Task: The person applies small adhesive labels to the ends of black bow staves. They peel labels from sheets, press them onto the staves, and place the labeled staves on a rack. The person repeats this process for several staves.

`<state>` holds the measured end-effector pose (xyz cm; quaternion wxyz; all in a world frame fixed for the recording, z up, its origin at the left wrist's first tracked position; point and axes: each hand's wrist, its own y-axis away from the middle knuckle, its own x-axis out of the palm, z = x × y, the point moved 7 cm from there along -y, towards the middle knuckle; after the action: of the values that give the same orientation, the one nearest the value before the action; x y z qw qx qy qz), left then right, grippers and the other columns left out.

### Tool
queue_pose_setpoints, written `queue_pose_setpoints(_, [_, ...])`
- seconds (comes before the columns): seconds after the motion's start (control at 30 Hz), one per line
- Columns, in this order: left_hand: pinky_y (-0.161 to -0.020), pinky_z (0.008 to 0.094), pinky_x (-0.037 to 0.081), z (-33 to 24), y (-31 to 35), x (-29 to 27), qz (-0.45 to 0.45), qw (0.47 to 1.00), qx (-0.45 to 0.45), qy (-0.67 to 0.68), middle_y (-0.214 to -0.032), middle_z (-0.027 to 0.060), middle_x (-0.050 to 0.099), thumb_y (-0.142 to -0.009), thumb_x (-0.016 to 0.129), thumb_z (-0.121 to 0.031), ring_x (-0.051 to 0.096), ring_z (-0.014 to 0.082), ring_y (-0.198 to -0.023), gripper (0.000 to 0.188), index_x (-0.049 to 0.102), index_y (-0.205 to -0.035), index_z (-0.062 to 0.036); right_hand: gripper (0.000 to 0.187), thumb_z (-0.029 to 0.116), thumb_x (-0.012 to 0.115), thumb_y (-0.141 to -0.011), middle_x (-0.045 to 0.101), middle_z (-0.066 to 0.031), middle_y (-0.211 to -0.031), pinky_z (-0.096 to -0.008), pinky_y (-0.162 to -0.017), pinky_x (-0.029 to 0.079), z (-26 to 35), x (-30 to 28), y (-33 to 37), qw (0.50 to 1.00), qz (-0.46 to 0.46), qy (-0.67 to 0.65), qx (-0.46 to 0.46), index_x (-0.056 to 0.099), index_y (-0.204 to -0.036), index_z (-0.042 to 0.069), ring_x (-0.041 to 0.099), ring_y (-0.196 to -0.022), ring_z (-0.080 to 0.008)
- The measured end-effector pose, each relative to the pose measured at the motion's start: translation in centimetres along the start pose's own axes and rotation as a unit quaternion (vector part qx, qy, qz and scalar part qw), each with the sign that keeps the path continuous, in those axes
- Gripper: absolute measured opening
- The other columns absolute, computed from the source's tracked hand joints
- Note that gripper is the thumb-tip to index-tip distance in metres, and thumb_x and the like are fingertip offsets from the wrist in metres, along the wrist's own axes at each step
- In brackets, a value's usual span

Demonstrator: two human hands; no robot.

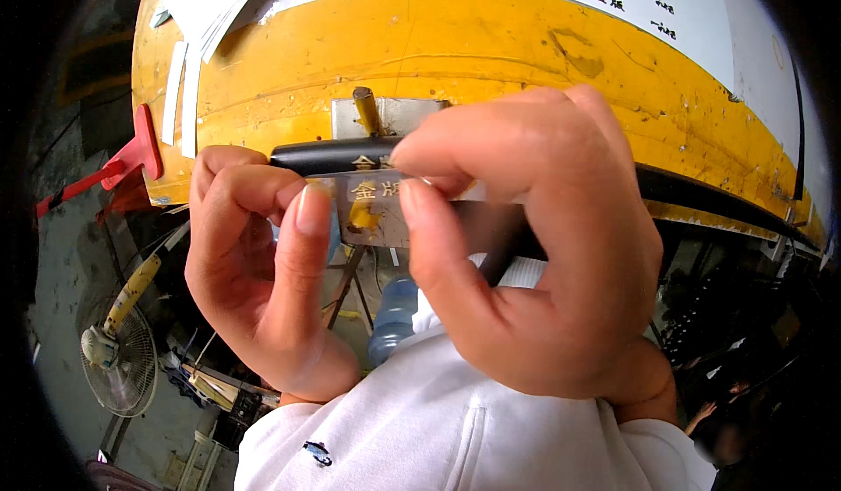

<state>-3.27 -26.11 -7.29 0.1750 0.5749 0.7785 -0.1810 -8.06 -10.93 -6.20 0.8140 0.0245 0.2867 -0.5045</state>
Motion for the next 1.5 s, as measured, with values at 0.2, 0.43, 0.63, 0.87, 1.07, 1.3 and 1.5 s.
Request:
queue_pose_setpoints(0.2, [-0.065,0.0218,0.030,-0.9,-0.1,0.9,0.008,0.998,-0.029,0.059,-0.076,0.0018,0.044,-0.081,0.067,-0.008,0.040,0.0099,-0.070,0.019,0.050,-0.076,-0.0012,0.031,-0.013,0.061,-0.077,0.055,-0.0064,-0.092,-0.0224,-0.070,0.036,-0.3,-1.3,0.7,0.999,-0.012,0.011,0.033,0.052,-0.103,0.002,0.047,-0.074,-0.0093])
queue_pose_setpoints(0.43, [-0.058,0.0178,0.029,-0.1,-0.9,0.7,0.021,0.999,-0.043,0.024,-0.070,-0.0018,0.046,-0.081,0.070,-0.004,0.040,0.0041,-0.062,0.019,0.052,-0.075,-0.0016,0.036,-0.014,0.062,-0.075,0.055,-0.0041,-0.089,-0.0222,-0.069,0.035,-0.4,-0.7,0.6,0.999,-0.034,0.035,0.012,0.052,-0.105,0.003,0.047,-0.073,-0.0088])
queue_pose_setpoints(0.63, [-0.058,0.0161,0.030,0.2,-1.3,0.8,0.081,0.992,-0.093,0.017,-0.070,-0.0029,0.048,-0.082,0.069,0.001,0.043,0.0023,-0.063,0.017,0.053,-0.076,-0.0012,0.042,-0.014,0.065,-0.071,0.055,-0.0034,-0.085,-0.0221,-0.068,0.035,-0.6,-0.9,0.6,0.999,-0.030,0.042,0.013,0.051,-0.106,0.003,0.047,-0.072,-0.0088])
queue_pose_setpoints(0.87, [-0.059,0.0162,0.031,-0.4,-1.7,0.9,0.113,0.991,-0.064,0.000,-0.072,-0.0010,0.050,-0.084,0.068,0.001,0.045,0.0034,-0.065,0.015,0.054,-0.077,0.0002,0.046,-0.017,0.064,-0.069,0.055,-0.0039,-0.085,-0.0217,-0.066,0.035,-0.4,-0.9,0.8,0.998,-0.026,0.056,0.033,0.050,-0.108,0.003,0.048,-0.069,-0.0085])
queue_pose_setpoints(1.07, [-0.059,0.0162,0.032,-0.1,-1.5,0.4,0.118,0.987,-0.107,-0.009,-0.072,-0.0013,0.050,-0.082,0.069,0.002,0.045,0.0031,-0.065,0.016,0.054,-0.077,0.0005,0.048,-0.018,0.064,-0.068,0.054,-0.0052,-0.087,-0.0206,-0.065,0.037,-0.3,-0.7,0.4,0.998,-0.001,0.061,0.030,0.049,-0.109,0.001,0.051,-0.066,-0.0073])
queue_pose_setpoints(1.3, [-0.059,0.0160,0.033,-0.2,-1.9,0.9,0.128,0.987,-0.097,0.022,-0.072,-0.0012,0.050,-0.082,0.068,0.005,0.045,0.0027,-0.064,0.016,0.054,-0.076,0.0004,0.047,-0.020,0.063,-0.067,0.054,-0.0068,-0.087,-0.0206,-0.064,0.038,-0.4,-0.6,0.5,0.998,-0.026,0.038,0.045,0.049,-0.108,0.000,0.052,-0.064,-0.0074])
queue_pose_setpoints(1.5, [-0.059,0.0160,0.033,-0.2,-1.8,0.8,0.128,0.985,-0.117,-0.002,-0.072,-0.0004,0.049,-0.082,0.068,0.006,0.045,0.0031,-0.064,0.016,0.054,-0.075,0.0009,0.047,-0.019,0.064,-0.066,0.054,-0.0049,-0.082,-0.0213,-0.064,0.038,-0.4,-0.7,0.3,0.998,-0.028,0.037,0.041,0.050,-0.106,0.000,0.051,-0.063,-0.0078])
